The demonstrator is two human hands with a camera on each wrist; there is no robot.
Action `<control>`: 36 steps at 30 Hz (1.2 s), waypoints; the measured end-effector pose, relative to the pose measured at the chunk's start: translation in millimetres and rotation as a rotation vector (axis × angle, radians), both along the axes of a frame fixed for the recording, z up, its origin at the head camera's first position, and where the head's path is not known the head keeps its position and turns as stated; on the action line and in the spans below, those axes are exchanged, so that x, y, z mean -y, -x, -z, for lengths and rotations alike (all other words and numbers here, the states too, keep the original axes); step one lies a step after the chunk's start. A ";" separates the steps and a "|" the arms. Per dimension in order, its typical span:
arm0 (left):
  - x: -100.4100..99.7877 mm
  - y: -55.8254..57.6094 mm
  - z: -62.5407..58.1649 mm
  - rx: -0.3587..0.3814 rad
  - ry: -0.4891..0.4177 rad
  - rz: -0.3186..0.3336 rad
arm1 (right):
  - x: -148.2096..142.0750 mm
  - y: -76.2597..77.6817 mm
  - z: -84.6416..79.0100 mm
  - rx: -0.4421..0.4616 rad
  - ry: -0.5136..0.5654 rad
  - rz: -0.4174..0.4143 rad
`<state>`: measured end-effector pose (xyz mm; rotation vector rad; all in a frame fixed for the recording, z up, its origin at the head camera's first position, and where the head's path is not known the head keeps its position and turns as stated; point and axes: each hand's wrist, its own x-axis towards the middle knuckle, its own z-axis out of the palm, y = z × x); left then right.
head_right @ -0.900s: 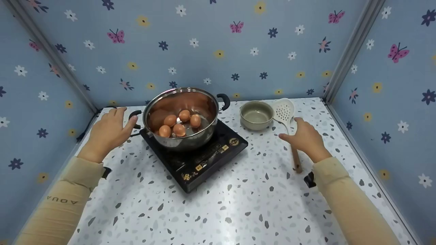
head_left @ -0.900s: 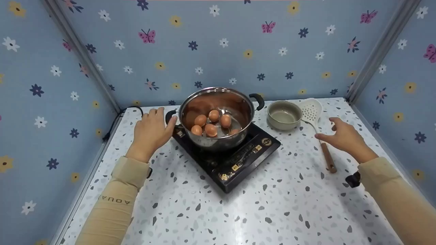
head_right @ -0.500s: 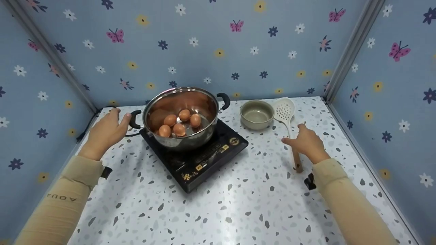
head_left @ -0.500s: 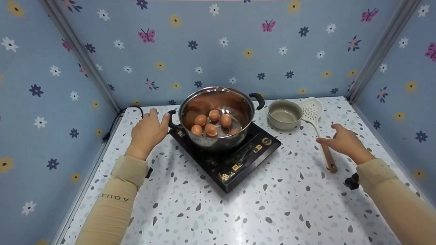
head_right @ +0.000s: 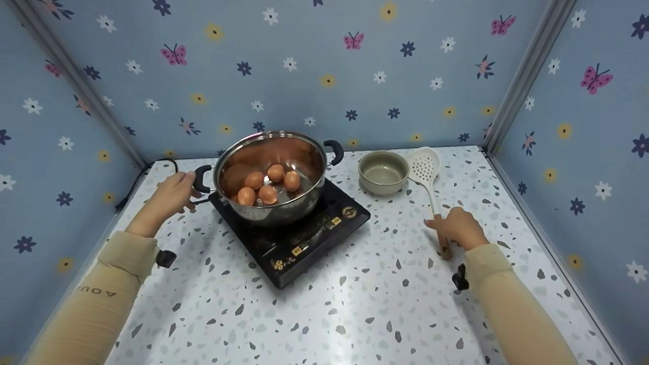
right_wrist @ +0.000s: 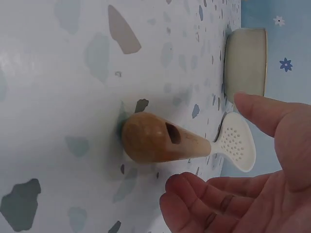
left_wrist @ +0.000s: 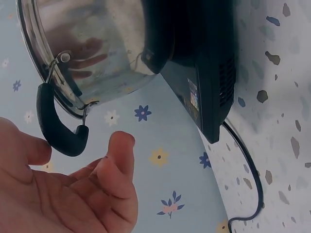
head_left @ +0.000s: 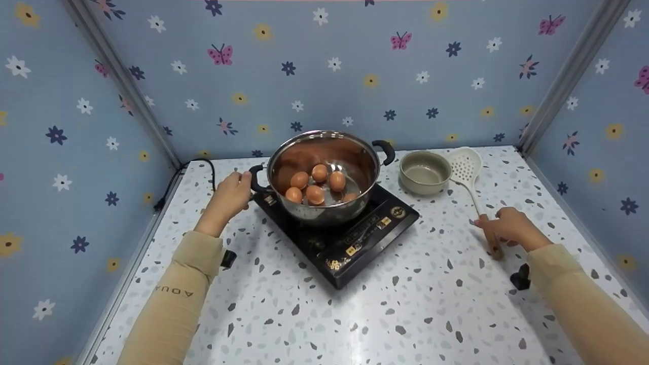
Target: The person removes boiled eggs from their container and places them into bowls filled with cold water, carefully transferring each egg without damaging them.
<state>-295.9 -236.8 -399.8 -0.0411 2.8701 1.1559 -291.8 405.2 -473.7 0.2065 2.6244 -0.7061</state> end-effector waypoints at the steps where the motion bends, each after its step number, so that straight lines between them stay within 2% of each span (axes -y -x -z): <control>1: -1.1 0.2 0.3 -0.003 -0.012 0.002 | 0.2 -0.4 1.3 0.002 0.000 0.000; 5: -3.9 1.9 2.3 -0.003 -0.065 -0.010 | 0.2 -0.6 7.7 0.005 0.017 0.018; 16: -12.2 9.1 9.1 0.010 -0.215 -0.064 | 1.9 -7.6 23.6 -0.117 0.005 0.003; 23: -15.8 16.1 8.3 0.044 -0.329 -0.127 | 3.6 -6.7 27.7 -0.125 0.025 0.023; 31: -21.5 20.0 4.0 0.090 -0.408 -0.181 | 7.5 -5.3 30.8 -0.148 0.050 0.056; 36: -24.4 23.3 3.8 0.104 -0.449 -0.207 | 9.0 -4.3 32.2 -0.138 0.105 0.089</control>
